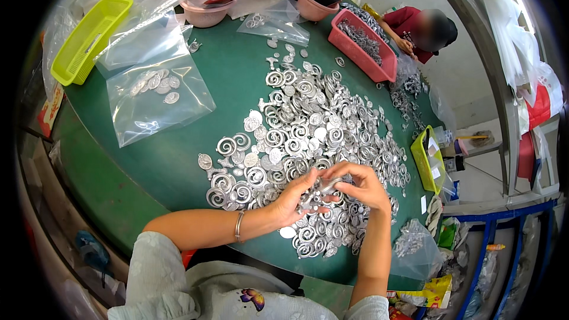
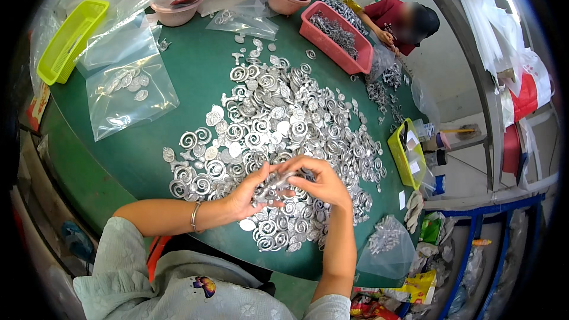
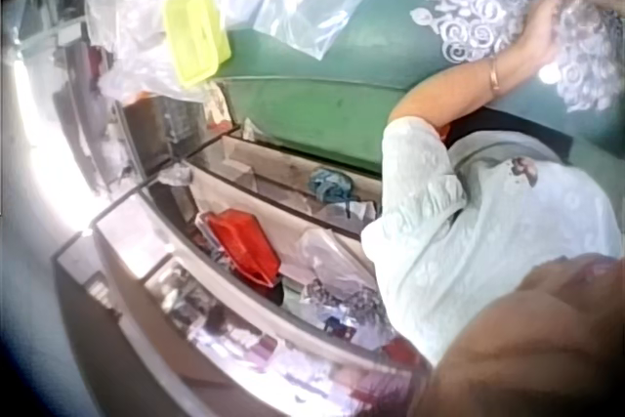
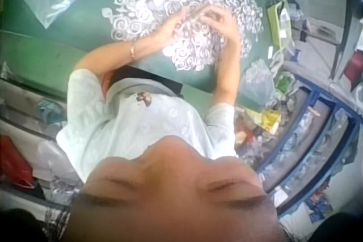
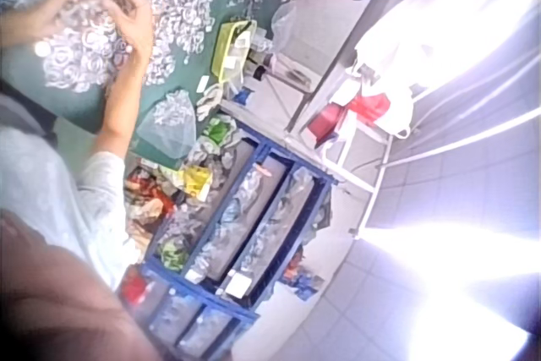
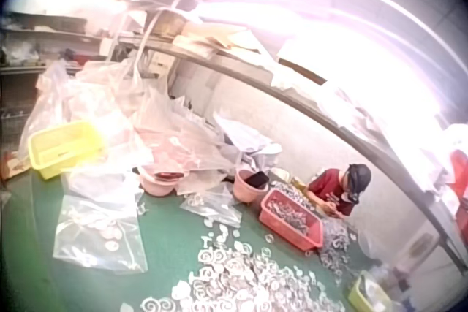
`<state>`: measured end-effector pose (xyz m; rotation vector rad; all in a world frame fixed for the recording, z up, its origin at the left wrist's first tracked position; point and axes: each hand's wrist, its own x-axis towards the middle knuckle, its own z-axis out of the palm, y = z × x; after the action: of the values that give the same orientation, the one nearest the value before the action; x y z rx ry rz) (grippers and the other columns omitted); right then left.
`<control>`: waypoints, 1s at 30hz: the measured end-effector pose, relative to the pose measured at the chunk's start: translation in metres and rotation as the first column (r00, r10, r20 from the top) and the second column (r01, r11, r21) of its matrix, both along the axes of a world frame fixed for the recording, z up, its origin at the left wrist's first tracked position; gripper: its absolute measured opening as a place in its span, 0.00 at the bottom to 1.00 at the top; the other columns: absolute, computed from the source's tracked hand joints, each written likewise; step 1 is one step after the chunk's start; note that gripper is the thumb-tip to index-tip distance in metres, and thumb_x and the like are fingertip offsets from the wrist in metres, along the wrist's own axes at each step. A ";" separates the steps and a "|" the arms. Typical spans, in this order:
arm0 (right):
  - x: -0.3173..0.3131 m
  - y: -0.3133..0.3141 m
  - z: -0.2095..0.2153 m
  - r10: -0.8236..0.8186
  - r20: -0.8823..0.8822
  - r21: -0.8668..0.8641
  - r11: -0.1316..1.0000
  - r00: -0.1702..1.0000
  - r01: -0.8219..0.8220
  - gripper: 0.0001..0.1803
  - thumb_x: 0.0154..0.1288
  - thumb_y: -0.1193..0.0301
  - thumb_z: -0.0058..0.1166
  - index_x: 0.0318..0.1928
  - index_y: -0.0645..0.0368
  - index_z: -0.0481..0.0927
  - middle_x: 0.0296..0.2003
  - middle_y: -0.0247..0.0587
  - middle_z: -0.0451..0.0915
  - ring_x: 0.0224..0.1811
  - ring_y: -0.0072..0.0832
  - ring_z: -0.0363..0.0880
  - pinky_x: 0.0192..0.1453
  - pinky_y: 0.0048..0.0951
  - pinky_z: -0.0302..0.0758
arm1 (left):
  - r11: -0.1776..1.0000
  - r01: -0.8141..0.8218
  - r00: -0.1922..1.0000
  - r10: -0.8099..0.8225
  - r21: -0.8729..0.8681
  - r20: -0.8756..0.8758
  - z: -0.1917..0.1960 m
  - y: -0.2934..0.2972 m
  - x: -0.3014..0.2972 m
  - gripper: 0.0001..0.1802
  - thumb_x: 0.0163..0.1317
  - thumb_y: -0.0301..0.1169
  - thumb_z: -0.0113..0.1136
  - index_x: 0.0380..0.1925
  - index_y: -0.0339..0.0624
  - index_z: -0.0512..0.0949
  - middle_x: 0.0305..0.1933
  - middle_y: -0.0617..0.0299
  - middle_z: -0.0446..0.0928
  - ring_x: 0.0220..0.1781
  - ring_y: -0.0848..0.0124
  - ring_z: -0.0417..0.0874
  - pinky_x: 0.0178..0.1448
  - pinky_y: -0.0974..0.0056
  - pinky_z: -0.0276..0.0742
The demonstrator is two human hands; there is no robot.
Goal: The person sorts silver metal hardware components by hand from a large pile into small plastic bags.
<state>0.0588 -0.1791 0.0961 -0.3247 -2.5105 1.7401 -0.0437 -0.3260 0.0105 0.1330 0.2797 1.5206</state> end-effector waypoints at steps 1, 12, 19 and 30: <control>-0.008 -0.005 0.010 -0.023 0.061 0.092 0.996 0.998 0.017 0.06 0.56 0.74 0.58 0.33 0.62 0.78 0.36 0.39 0.79 0.41 0.26 0.76 0.49 0.29 0.70 | 0.999 -0.011 1.000 0.011 -0.030 0.000 0.005 -0.002 -0.001 0.23 0.64 0.48 0.49 0.52 0.45 0.68 0.45 0.62 0.75 0.45 0.68 0.80 0.40 0.64 0.80; -0.093 0.029 -0.057 -0.089 -0.151 0.893 0.416 0.985 0.174 0.11 0.49 0.75 0.58 0.37 0.56 0.80 0.56 0.43 0.65 0.60 0.45 0.59 0.61 0.42 0.59 | 0.992 0.100 0.988 -0.109 -0.081 -0.112 0.006 -0.002 -0.004 0.17 0.61 0.38 0.54 0.49 0.47 0.71 0.36 0.63 0.72 0.34 0.71 0.74 0.33 0.63 0.71; -0.064 0.026 -0.045 -0.080 -0.210 0.891 0.395 0.974 0.225 0.10 0.47 0.77 0.61 0.32 0.59 0.75 0.43 0.40 0.75 0.51 0.40 0.69 0.55 0.39 0.61 | 0.996 0.081 0.991 -0.083 -0.024 -0.109 -0.001 -0.001 -0.003 0.16 0.63 0.38 0.51 0.50 0.47 0.71 0.34 0.65 0.73 0.35 0.74 0.76 0.34 0.65 0.74; -0.009 0.006 -0.001 -0.184 0.152 -0.200 0.956 0.971 0.212 0.07 0.60 0.73 0.55 0.37 0.64 0.78 0.33 0.34 0.79 0.34 0.20 0.74 0.41 0.22 0.70 | 0.997 0.025 0.999 -0.022 -0.076 0.038 0.017 -0.003 -0.005 0.26 0.62 0.44 0.51 0.58 0.46 0.66 0.41 0.61 0.74 0.43 0.70 0.77 0.40 0.63 0.78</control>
<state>0.0499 -0.1733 0.0950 -0.7025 -2.2762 1.9673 -0.0490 -0.3288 0.0271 0.0478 0.3055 1.4857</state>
